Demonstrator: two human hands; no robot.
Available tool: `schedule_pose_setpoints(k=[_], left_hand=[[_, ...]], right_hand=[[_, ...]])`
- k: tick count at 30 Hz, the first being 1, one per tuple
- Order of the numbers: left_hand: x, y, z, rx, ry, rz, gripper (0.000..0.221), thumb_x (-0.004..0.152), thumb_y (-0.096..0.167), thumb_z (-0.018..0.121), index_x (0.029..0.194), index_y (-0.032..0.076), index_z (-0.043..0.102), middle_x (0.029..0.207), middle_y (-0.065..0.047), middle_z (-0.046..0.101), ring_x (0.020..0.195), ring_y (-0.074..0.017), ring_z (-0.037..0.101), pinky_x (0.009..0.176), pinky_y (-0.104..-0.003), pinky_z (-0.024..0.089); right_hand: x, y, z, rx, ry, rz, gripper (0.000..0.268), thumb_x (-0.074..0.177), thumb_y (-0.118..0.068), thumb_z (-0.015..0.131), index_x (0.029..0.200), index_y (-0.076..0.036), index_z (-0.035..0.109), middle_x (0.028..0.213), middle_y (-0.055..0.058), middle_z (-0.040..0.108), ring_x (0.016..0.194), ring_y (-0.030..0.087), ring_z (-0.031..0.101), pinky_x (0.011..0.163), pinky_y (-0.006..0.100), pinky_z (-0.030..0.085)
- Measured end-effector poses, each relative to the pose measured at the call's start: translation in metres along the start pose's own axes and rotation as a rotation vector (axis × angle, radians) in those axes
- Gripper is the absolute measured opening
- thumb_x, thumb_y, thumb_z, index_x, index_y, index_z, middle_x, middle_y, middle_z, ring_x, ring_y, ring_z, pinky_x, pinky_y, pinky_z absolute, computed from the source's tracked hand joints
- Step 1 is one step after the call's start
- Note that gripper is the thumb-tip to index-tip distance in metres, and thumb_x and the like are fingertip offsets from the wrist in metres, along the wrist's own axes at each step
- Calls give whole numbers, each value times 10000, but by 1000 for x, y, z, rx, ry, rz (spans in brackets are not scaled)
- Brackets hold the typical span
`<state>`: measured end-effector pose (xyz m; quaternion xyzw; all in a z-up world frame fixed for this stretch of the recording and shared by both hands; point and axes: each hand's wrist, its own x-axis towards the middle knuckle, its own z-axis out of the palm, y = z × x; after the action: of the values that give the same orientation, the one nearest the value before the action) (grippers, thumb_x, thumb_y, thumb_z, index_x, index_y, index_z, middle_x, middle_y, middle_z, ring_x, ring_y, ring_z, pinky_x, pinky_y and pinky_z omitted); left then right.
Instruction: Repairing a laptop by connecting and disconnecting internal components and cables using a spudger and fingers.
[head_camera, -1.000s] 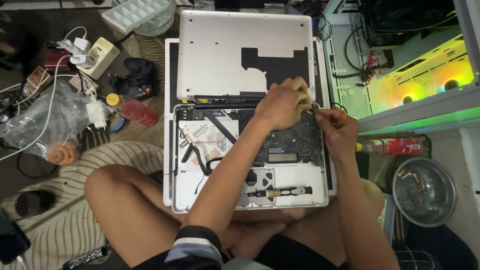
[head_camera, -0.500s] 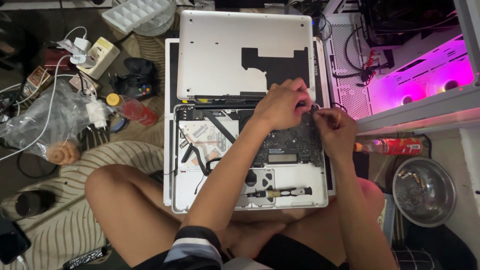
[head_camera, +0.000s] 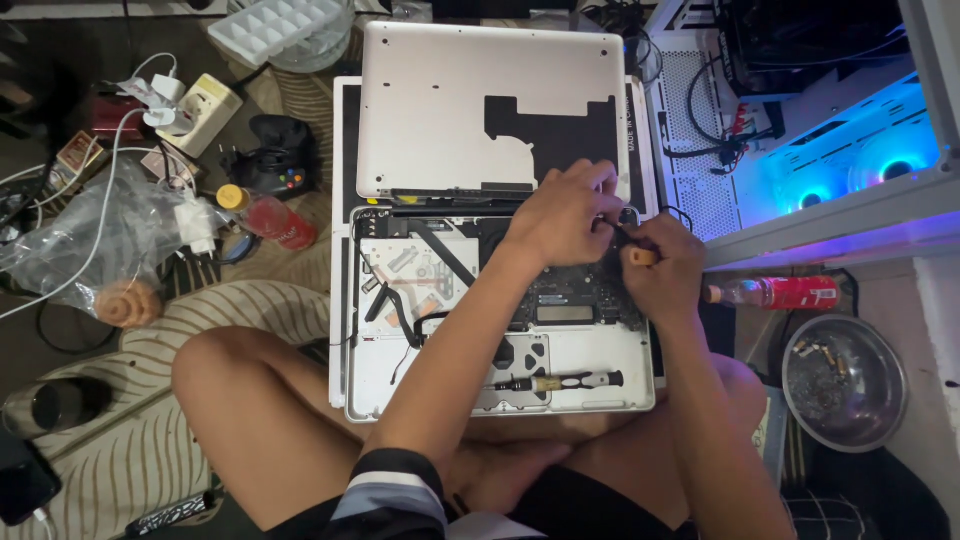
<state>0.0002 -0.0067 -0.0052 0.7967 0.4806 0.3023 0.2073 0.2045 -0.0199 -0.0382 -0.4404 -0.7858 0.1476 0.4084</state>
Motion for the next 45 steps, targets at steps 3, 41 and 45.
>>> schedule_pose_setpoints(k=[3,41,45], left_hand=[[0,1,1,82,44,42,112,764,242,658,781,211,764,956,0,602,996,-251,582,835,-444,462],[-15,-4,26,196,35,57,291,771,137,630,1033,153,756,1114,31,588,1105,-246,592,830,-444,504],[-17,-1,26,216,61,91,336,760,134,632,1067,166,763,1116,22,589,1107,-245,595,840,-445,503]], right_hand=[[3,-6,-5,-183,-63,-59,163,753,-9,774,881,-107,749,756,132,633,724,431,661,585,479,518],[-12,7,-21,159,-163,136,473,818,83,667,1229,-122,782,916,131,682,884,351,687,748,386,545],[-15,5,-20,115,-127,108,424,838,40,698,1207,-146,790,879,117,649,854,335,665,749,396,529]])
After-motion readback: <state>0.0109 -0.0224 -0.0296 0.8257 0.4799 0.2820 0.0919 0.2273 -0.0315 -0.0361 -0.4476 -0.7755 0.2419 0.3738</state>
